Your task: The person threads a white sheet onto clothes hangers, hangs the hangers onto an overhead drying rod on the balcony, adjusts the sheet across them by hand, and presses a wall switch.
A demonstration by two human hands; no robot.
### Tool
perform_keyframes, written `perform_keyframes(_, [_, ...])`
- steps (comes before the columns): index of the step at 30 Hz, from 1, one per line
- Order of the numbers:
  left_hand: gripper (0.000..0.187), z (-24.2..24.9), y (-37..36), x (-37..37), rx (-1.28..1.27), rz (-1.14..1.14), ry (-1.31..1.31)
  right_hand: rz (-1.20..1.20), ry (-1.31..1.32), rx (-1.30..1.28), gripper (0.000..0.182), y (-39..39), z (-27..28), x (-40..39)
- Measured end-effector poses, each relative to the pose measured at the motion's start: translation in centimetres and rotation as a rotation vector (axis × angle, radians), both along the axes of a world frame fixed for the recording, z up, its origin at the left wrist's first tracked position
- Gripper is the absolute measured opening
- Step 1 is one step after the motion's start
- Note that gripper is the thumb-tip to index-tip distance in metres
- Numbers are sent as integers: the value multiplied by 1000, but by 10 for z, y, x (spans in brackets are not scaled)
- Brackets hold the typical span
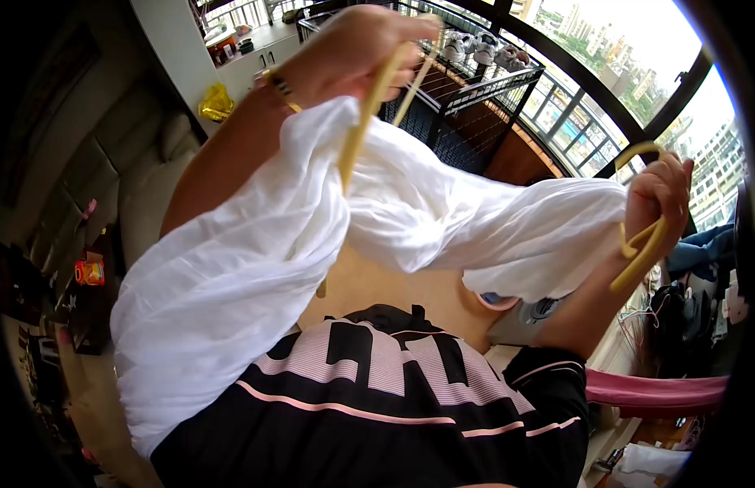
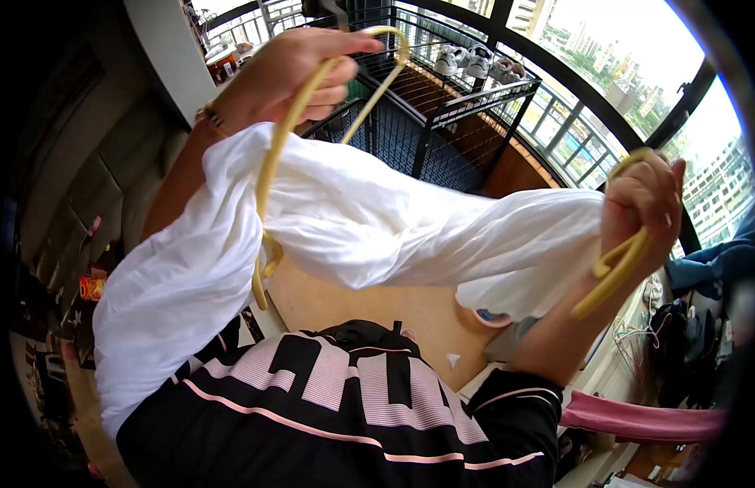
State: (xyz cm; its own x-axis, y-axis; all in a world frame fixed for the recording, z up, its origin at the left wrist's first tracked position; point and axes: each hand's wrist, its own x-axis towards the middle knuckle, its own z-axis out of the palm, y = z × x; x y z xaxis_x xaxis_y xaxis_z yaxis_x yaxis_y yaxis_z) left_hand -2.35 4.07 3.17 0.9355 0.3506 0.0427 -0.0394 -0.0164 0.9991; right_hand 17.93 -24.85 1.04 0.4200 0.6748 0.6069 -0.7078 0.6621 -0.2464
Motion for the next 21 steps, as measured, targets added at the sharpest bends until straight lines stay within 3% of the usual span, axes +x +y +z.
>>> perform_keyframes(2, [32,6,-16,22,123,-150,12,117,-106,-56,27,24,7,-29])
perform_keyframes(3, [27,14,-29,27,99,-205,-61,12,-199,-140,32,34,8,-38])
perform_keyframes(5, [23,27,-40,46,1912,28,-498,-330,-310,-392,48,49,10,-56])
perform_keyframes(6, [22,34,-62,41,1610,-25,-451,-352,-314,-418,45,56,12,-66])
perform_keyframes(8, [26,27,-77,75,1417,-146,-529,-487,-321,-487,39,65,17,-78])
perform_keyframes(10, [31,48,-92,45,1414,-205,-543,-712,-318,-572,34,67,23,-84])
perform_keyframes(12, [32,58,-95,37,1395,-319,-344,-673,-441,-487,32,61,18,-74])
perform_keyframes(14, [30,53,-94,35,1554,-218,-363,-655,-622,-393,29,56,11,-71])
perform_keyframes(17, [28,30,-97,42,1566,60,-346,-677,-566,-468,30,59,3,-81])
perform_keyframes(18, [32,32,-101,37,1511,-29,-252,-722,-466,-471,33,66,1,-82])
perform_keyframes(21, [33,19,-95,54,1236,-189,-355,-936,-340,-559,26,75,-4,-76])
